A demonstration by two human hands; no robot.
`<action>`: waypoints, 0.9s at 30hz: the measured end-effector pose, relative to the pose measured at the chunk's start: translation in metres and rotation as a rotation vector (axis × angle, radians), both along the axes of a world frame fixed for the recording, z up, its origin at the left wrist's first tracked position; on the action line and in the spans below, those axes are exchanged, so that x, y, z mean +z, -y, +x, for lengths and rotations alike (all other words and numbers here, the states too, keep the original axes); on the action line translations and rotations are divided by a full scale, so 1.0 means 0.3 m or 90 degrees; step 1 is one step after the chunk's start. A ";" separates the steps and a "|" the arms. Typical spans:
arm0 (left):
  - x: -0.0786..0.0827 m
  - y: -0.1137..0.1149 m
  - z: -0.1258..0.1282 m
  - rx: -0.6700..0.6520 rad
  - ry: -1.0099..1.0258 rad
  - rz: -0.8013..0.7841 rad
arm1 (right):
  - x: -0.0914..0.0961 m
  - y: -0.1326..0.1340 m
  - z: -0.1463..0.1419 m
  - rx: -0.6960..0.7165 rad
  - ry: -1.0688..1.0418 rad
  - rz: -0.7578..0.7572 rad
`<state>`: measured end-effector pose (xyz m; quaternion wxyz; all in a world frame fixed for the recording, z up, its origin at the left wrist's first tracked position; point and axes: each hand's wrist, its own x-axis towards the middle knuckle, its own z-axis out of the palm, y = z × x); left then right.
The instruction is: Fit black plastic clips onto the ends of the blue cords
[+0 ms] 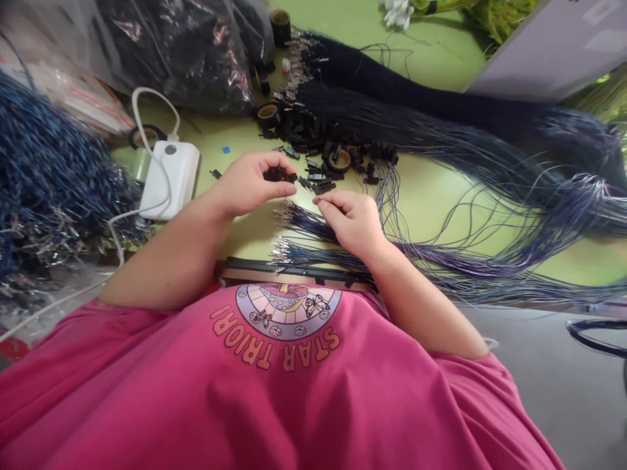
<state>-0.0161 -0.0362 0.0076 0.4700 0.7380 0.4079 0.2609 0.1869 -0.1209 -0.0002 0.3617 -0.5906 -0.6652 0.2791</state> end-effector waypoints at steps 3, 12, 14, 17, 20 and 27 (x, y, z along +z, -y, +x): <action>-0.010 0.004 0.006 -0.031 0.013 -0.012 | -0.001 0.007 0.001 -0.011 0.016 0.031; -0.035 0.000 0.009 -0.069 0.004 -0.006 | 0.006 0.004 -0.001 0.031 0.084 0.011; -0.032 0.001 0.010 -0.080 -0.007 0.000 | 0.001 -0.002 0.005 0.049 0.113 0.006; -0.032 0.004 0.013 -0.104 -0.036 0.034 | -0.002 -0.014 0.013 0.085 0.175 -0.015; -0.039 0.007 0.018 -0.155 -0.076 0.073 | -0.002 -0.024 0.013 0.115 0.238 -0.034; -0.044 0.019 0.028 -0.172 -0.077 0.062 | -0.016 -0.036 -0.006 0.148 0.232 -0.058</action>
